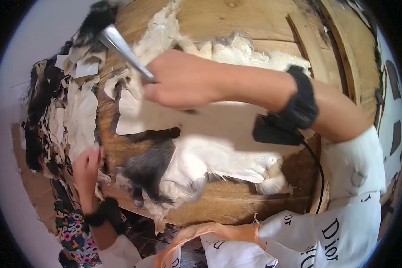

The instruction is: Trimming, cutting, and stitching animal fur skins to prepare them for garment assembly.

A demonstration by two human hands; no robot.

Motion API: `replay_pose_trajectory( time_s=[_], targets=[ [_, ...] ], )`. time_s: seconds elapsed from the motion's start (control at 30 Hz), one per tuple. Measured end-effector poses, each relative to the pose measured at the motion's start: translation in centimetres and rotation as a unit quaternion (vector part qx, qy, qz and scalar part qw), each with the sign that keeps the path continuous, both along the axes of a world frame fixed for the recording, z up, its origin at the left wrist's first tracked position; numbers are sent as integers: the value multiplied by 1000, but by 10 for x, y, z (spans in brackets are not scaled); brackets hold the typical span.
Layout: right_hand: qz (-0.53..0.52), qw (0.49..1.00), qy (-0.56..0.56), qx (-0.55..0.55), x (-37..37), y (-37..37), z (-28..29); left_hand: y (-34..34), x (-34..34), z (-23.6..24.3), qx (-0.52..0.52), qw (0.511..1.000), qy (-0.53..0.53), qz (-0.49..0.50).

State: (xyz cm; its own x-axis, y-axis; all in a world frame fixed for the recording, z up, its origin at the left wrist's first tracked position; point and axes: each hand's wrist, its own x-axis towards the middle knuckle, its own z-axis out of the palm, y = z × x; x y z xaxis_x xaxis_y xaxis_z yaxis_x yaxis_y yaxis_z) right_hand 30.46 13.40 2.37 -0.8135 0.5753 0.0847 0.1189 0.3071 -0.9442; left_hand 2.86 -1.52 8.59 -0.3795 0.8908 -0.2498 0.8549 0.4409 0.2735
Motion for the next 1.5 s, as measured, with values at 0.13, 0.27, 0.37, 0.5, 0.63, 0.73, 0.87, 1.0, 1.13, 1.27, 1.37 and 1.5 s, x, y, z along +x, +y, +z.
replay_pose_trajectory(
  time_s=[0.13,0.27,0.37,0.5,0.63,0.73,0.87,1.0,1.13,1.27,1.37,1.5],
  targets=[
    [-119,963,-103,219,33,-20,-7,36,-20,-82,210,976,7,-49],
    [-151,927,-242,242,55,-45,-16,59,1,-95,191,975,91,-71],
    [-198,891,-256,318,61,-59,-31,71,17,-93,90,995,37,-13],
    [-229,891,-181,348,65,-69,-44,75,13,-107,170,972,62,-149],
    [-239,877,-205,363,66,-72,-51,76,8,-111,161,958,122,-203],
    [-244,872,-218,365,69,-71,-52,80,-4,-124,193,942,137,-237],
    [-236,871,-225,369,69,-67,-49,82,-14,-121,264,921,113,-263],
    [-238,865,-228,378,69,-67,-52,83,-9,-124,264,927,102,-247],
    [-235,885,-224,335,68,-73,-48,84,-9,-120,250,933,98,-240],
    [-204,885,-210,362,73,-71,-27,76,-17,-96,251,946,-49,-200],
    [-242,894,-209,314,71,-78,2,60,-3,-58,297,919,-87,-244],
    [-264,907,-194,265,58,-76,7,52,45,-52,250,868,-162,-397]
  ],
)
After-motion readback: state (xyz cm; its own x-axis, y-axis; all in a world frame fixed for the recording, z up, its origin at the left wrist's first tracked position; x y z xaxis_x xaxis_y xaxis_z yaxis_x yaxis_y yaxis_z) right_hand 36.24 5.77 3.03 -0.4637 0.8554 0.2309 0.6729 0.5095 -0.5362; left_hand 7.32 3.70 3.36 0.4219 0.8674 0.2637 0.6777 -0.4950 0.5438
